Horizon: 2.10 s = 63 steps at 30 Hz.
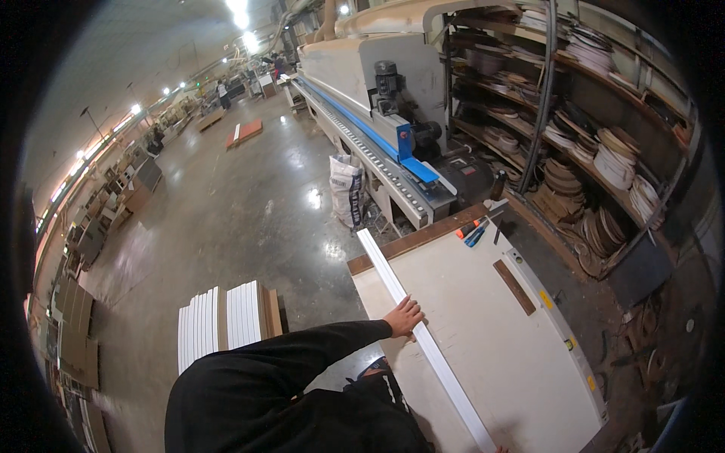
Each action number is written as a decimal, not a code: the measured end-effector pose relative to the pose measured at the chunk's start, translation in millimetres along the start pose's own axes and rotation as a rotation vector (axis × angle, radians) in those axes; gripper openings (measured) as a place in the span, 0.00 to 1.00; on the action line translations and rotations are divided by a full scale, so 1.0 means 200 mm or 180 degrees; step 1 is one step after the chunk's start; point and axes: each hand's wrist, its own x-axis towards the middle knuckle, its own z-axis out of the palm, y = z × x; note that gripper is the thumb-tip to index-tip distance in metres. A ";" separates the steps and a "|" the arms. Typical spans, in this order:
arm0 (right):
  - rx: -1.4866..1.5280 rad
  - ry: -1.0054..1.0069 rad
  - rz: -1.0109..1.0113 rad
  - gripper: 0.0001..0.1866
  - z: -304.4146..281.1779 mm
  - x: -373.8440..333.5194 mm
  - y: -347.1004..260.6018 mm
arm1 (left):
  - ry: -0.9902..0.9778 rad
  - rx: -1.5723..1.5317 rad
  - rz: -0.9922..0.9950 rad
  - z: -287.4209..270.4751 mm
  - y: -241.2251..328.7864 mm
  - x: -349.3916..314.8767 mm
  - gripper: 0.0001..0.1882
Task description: Inspecting and sorting white linear furniture components at a workstation.
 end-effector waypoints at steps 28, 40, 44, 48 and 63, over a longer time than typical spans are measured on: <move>-0.0114 0.0779 0.0099 0.32 0.23 -0.07 0.08 | 0.0001 0.0115 0.0027 0.00 -0.01 0.00 0.49; -0.0340 0.0694 0.0246 0.35 0.29 -0.09 0.14 | -0.0042 0.0080 0.0047 -0.02 -0.01 0.00 0.50; -0.0337 0.0851 0.0110 0.34 0.29 -0.08 0.14 | 0.0094 0.0064 0.0076 -0.02 -0.01 -0.01 0.46; -0.0428 0.0898 0.0132 0.33 0.29 -0.09 0.13 | 0.0100 0.0063 0.0085 -0.02 0.00 0.00 0.47; -0.0226 0.0190 0.0516 0.32 0.22 -0.03 0.03 | 0.0185 0.0127 0.0111 -0.02 -0.01 -0.01 0.44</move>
